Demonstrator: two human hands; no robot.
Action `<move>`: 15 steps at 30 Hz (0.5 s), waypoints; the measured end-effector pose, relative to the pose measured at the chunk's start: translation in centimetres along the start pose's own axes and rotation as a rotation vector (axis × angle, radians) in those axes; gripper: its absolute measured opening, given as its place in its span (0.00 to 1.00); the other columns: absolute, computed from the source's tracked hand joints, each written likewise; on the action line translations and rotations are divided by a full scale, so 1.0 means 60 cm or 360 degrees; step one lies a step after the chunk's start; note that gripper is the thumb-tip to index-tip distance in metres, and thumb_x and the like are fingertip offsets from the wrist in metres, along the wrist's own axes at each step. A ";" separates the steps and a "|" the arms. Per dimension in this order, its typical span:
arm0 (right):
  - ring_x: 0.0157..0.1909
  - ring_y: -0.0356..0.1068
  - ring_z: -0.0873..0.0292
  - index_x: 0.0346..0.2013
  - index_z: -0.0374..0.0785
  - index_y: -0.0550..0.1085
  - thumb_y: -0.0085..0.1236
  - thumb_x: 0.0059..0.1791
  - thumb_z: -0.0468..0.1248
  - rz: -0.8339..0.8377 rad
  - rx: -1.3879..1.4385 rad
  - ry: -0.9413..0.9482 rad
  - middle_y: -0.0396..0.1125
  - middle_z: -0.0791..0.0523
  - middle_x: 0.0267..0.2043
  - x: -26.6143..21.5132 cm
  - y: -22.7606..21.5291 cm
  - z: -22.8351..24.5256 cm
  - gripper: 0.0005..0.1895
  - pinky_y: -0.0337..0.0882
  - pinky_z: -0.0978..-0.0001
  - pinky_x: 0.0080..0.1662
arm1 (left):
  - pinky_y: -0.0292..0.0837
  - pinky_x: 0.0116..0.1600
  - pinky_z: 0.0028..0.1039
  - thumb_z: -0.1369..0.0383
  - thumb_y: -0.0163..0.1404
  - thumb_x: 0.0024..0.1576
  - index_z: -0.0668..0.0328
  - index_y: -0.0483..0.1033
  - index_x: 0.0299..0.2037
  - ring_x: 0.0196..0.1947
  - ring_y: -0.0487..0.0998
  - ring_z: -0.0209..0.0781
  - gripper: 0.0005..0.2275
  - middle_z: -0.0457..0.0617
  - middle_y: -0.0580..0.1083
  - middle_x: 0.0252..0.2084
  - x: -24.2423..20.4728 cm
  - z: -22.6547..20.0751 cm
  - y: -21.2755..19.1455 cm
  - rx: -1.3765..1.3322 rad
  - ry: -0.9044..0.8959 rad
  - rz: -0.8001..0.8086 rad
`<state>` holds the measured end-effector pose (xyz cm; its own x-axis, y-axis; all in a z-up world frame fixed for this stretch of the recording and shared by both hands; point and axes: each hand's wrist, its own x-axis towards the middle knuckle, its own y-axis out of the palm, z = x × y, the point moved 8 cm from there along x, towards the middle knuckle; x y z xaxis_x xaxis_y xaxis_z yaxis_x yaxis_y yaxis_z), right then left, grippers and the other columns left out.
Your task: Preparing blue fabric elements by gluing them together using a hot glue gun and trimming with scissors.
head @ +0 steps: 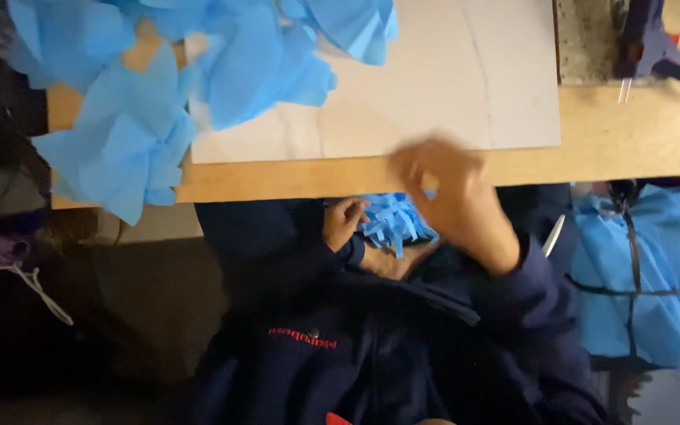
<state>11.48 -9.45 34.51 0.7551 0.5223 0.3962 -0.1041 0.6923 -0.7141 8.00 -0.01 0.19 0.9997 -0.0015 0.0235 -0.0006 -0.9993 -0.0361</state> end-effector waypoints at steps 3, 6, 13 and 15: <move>0.30 0.67 0.54 0.33 0.34 0.71 0.51 0.46 0.29 -0.0194 -0.0269 -0.0091 0.67 0.53 0.33 0.096 -0.024 -0.030 0.02 0.66 0.67 0.34 | 0.69 0.31 0.23 0.65 0.42 0.55 0.57 0.75 0.33 0.22 0.76 0.34 0.09 0.45 0.74 0.19 0.001 0.001 0.006 0.0104 -0.0092 0.0038; 0.23 0.64 0.54 0.37 0.32 0.71 0.52 0.48 0.33 -0.0219 -0.0508 -0.0063 0.65 0.51 0.34 0.166 -0.002 -0.078 0.06 0.62 0.63 0.29 | 0.66 0.33 0.18 0.62 0.40 0.53 0.56 0.75 0.32 0.22 0.74 0.29 0.11 0.42 0.74 0.20 0.001 -0.011 0.004 0.0176 -0.0249 0.0082; 0.34 0.64 0.48 0.42 0.42 0.69 0.64 0.37 0.50 -0.0164 -0.0822 0.0411 0.67 0.55 0.29 0.217 0.050 -0.150 0.25 0.60 0.55 0.21 | 0.67 0.31 0.17 0.64 0.42 0.53 0.57 0.74 0.30 0.21 0.75 0.29 0.09 0.43 0.74 0.20 -0.001 -0.018 0.007 0.0061 -0.0144 0.0113; 0.30 0.64 0.51 0.43 0.42 0.70 0.66 0.37 0.46 -0.0178 -0.0644 0.0391 0.65 0.55 0.28 0.219 0.051 -0.164 0.24 0.60 0.59 0.23 | 0.67 0.31 0.17 0.64 0.42 0.53 0.56 0.74 0.29 0.21 0.75 0.28 0.09 0.42 0.74 0.20 -0.001 -0.039 0.001 0.0098 -0.0142 0.0100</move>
<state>27.43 -5.37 31.87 0.8829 0.2891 0.3699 0.2093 0.4628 -0.8614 7.91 -0.13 2.53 0.9959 -0.0583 -0.0696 -0.0649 -0.9932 -0.0963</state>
